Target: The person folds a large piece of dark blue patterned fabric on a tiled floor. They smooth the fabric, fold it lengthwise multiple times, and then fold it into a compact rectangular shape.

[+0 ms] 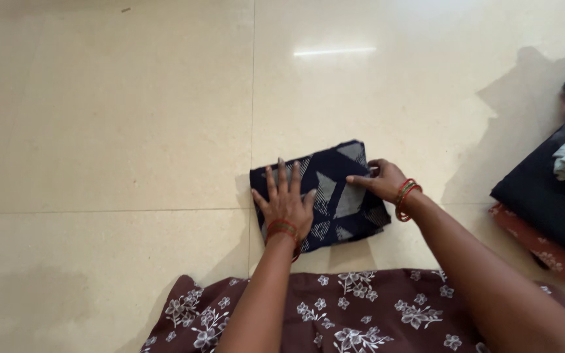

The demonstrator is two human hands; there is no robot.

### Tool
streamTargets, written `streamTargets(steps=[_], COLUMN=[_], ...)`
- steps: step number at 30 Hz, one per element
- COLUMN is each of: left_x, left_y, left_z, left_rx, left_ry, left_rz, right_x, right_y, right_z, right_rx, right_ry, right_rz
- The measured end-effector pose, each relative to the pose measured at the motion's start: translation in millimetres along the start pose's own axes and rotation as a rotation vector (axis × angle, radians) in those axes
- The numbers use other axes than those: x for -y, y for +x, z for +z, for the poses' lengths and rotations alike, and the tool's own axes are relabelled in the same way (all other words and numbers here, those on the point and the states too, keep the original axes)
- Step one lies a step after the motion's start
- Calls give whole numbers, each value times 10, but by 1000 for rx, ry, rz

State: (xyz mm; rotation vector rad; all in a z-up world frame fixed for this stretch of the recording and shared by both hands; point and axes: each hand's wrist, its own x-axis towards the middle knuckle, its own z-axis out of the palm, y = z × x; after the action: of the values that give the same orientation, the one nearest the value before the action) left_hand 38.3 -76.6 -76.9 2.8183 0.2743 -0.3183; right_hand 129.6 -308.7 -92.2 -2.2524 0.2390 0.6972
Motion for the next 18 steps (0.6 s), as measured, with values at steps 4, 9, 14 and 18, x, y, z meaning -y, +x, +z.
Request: streamTargets(steps=[4, 9, 14, 18], left_x=[292, 559, 640, 693], left_y=[-71, -73, -22, 46], left_z=[12, 81, 174, 35], left_rx=[-78, -174, -242, -144], left_ry=[-289, -693, -873, -1345], left_rz=[11, -396, -307, -457], right_x=[107, 253, 504, 580], right_y=[-143, -316, -525, -635], right_z=[-20, -28, -208, -405], right_rx=[170, 313, 332, 316], right_ry=[181, 547, 592, 683], right_rz=[139, 140, 260, 227])
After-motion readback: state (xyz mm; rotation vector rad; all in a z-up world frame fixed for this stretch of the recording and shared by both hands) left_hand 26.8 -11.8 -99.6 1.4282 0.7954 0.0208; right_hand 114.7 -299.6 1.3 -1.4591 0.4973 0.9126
